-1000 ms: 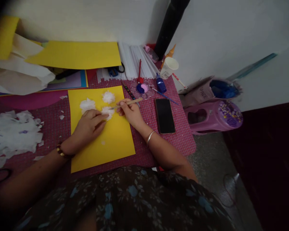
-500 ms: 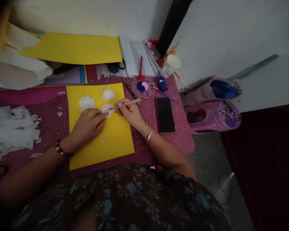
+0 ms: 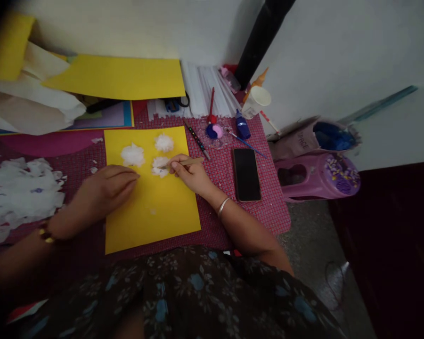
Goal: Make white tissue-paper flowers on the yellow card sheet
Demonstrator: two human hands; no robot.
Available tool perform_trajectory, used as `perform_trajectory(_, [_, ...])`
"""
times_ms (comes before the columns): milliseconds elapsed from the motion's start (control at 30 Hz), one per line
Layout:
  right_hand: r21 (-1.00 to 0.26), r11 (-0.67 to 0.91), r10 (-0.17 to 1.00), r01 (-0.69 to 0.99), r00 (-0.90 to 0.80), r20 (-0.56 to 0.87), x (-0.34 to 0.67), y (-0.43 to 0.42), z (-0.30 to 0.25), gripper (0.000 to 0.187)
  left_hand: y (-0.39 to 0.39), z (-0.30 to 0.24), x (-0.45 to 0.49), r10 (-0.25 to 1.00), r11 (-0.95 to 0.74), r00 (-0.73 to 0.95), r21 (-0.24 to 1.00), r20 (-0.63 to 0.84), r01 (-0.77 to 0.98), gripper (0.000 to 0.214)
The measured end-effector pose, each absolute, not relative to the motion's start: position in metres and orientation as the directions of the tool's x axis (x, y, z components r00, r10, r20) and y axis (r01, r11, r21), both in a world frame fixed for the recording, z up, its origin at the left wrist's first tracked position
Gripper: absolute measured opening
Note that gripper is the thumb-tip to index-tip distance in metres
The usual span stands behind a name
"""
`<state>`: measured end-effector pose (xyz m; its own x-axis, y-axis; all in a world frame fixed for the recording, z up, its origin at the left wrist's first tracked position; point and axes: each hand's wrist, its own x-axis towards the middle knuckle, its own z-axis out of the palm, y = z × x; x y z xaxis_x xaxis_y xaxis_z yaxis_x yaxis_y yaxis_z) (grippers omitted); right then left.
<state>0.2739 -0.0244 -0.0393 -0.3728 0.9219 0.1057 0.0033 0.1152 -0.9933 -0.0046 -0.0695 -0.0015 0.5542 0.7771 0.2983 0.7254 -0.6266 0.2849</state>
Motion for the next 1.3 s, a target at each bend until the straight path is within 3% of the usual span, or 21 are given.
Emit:
perform_trajectory(100, [-0.993, 0.120, 0.932, 0.014, -0.346, 0.108, 0.275, -0.029, -0.036, 0.051, -0.075, 0.023, -0.047, 0.877, -0.451, 0.358, 0.293, 0.320, 0.843, 0.026])
perform_trajectory(200, [-0.990, 0.133, 0.955, 0.036, -0.273, 0.118, 0.277, -0.034, -0.033, 0.041, -0.091, 0.047, -0.091, 0.941, -0.098, -0.048, 0.403, 0.336, 0.910, 0.022])
perform_trajectory(300, [-0.993, 0.115, 0.971, 0.017, -0.213, 0.108, 0.280, -0.033, -0.032, 0.032, -0.116, 0.057, -0.125, 0.854, 0.274, -0.455, 0.526, 0.252, 0.805, 0.024])
perform_trajectory(367, [-0.996, 0.089, 0.980, -0.007, -0.180, 0.089, 0.281, -0.032, -0.032, 0.030, -0.135, 0.054, -0.136, 0.801, 0.379, -0.576, 0.604, 0.165, 0.701, 0.029])
perform_trajectory(467, [-0.999, 0.042, 0.990, -0.033, -0.133, 0.046, 0.282, -0.032, -0.032, 0.029, -0.159, 0.041, -0.134, 0.842, 0.341, -0.530, 0.662, 0.101, 0.668, 0.030])
perform_trajectory(667, [-0.999, 0.030, 0.992, -0.043, -0.119, 0.035, 0.284, -0.030, -0.035, 0.031, -0.168, 0.019, -0.103, 0.917, 0.234, -0.366, 0.526, 0.161, 0.818, 0.026])
perform_trajectory(833, [-0.999, 0.027, 0.990, -0.030, -0.139, 0.030, 0.281, -0.030, -0.031, 0.035, -0.146, 0.018, -0.092, 0.944, 0.280, -0.331, 0.506, 0.011, 0.816, 0.026])
perform_trajectory(1000, [-0.999, 0.036, 0.984, -0.012, -0.176, 0.037, 0.278, -0.028, -0.027, 0.037, -0.136, 0.044, -0.083, 0.956, 0.196, -0.295, 0.720, 0.012, 0.665, 0.023])
perform_trajectory(1100, [-0.999, 0.030, 0.979, -0.013, -0.202, 0.032, 0.277, -0.028, -0.027, 0.037, -0.129, 0.063, -0.071, 0.955, 0.243, -0.264, 0.860, -0.132, 0.449, 0.020])
perform_trajectory(1300, [-0.998, 0.023, 0.966, -0.056, -0.258, 0.037, 0.276, -0.029, -0.025, 0.043, -0.092, 0.072, -0.039, 0.957, 0.288, -0.071, 0.906, -0.280, 0.312, 0.012])
